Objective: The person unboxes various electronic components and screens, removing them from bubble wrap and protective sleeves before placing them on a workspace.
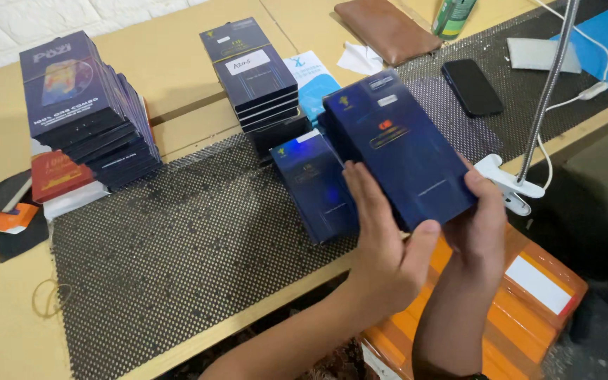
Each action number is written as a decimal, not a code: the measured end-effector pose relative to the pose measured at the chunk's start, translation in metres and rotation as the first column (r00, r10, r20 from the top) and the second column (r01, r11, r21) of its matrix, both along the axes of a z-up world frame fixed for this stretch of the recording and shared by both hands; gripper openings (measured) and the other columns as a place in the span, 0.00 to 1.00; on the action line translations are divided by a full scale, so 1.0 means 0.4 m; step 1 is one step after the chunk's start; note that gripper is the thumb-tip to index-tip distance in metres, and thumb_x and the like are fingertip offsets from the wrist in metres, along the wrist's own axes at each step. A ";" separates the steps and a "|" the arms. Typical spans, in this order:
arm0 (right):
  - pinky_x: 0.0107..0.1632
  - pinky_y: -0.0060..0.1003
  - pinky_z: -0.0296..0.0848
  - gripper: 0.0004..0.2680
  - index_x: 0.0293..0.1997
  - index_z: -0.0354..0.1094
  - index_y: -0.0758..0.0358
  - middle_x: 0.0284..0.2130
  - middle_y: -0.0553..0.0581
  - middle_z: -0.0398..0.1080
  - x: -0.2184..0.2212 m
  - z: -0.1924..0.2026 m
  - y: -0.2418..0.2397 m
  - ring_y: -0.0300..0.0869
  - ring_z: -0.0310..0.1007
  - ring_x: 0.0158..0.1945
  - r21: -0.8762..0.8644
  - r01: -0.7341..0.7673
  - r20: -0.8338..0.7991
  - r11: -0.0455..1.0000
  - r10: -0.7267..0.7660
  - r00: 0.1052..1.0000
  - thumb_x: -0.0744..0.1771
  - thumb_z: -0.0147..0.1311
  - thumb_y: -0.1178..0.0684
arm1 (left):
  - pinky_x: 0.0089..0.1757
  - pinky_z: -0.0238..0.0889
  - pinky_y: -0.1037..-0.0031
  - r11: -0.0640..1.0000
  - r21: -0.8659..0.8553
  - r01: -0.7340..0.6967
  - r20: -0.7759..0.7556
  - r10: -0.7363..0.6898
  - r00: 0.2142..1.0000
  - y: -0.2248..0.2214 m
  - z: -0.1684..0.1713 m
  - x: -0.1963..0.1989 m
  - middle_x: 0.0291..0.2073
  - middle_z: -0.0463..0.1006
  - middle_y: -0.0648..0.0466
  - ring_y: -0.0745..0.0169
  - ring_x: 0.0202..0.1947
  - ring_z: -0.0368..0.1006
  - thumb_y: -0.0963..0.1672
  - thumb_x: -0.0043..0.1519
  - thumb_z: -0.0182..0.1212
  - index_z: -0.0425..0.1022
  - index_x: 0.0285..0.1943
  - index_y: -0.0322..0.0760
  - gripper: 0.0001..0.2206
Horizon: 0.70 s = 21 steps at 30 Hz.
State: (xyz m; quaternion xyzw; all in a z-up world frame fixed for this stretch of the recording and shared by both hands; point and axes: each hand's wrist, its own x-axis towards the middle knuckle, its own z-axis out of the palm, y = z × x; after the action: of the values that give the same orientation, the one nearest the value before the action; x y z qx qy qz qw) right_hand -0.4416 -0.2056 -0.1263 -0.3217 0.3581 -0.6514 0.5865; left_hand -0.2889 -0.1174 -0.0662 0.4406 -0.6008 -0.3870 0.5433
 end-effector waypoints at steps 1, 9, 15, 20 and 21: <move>0.54 0.39 0.71 0.23 0.63 0.66 0.66 0.49 0.61 0.73 -0.031 -0.008 -0.005 0.46 0.73 0.48 0.002 0.005 -0.005 1.000 -0.005 1.000 0.64 0.47 0.45 | 0.68 0.12 0.45 1.000 0.002 0.005 -0.005 -0.005 1.000 -0.011 -0.012 -0.026 0.76 0.15 0.27 0.27 0.77 0.09 0.47 0.63 0.46 0.19 0.75 0.21 0.42; 0.51 0.33 0.72 0.23 0.63 0.68 0.61 0.48 0.55 0.74 -0.159 -0.110 -0.054 0.42 0.73 0.47 0.137 0.154 -0.119 0.978 -0.138 0.983 0.63 0.45 0.43 | 0.68 0.12 0.43 0.984 0.161 0.075 0.002 -0.076 0.997 -0.067 -0.100 -0.138 0.76 0.13 0.31 0.30 0.76 0.07 0.49 0.63 0.44 0.16 0.75 0.24 0.43; 0.29 0.33 0.71 0.08 0.38 0.72 0.57 0.25 0.54 0.66 -0.051 -0.136 -0.068 0.41 0.69 0.25 -0.013 0.145 -0.025 0.989 -0.146 0.989 0.66 0.51 0.45 | 0.64 0.08 0.39 0.997 0.039 0.069 -0.121 -0.064 0.991 -0.084 -0.163 -0.113 0.72 0.14 0.22 0.18 0.71 0.04 0.45 0.68 0.47 0.15 0.77 0.23 0.41; 0.40 0.34 0.74 0.11 0.44 0.74 0.57 0.33 0.54 0.67 -0.011 -0.112 -0.062 0.40 0.68 0.34 0.071 0.157 -0.161 0.985 -0.144 0.976 0.68 0.50 0.43 | 0.65 0.12 0.38 0.993 -0.118 -0.017 -0.023 0.014 1.000 -0.091 -0.172 -0.115 0.72 0.15 0.19 0.15 0.72 0.09 0.43 0.69 0.45 0.20 0.77 0.21 0.38; 0.47 0.35 0.77 0.12 0.48 0.75 0.58 0.38 0.56 0.70 0.005 -0.096 -0.055 0.43 0.70 0.39 0.150 0.211 -0.186 0.966 -0.182 0.966 0.68 0.52 0.43 | 0.66 0.15 0.37 0.965 -0.249 -0.077 0.026 0.086 0.996 -0.089 -0.180 -0.122 0.72 0.17 0.17 0.12 0.72 0.12 0.42 0.68 0.47 0.24 0.77 0.20 0.37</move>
State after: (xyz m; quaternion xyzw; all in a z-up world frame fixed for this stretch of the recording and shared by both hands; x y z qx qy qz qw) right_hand -0.4395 -0.2274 -0.1647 -0.2884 0.4909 -0.6438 0.5112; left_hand -0.3376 -0.1530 -0.1381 0.4007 -0.6357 -0.2780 0.5984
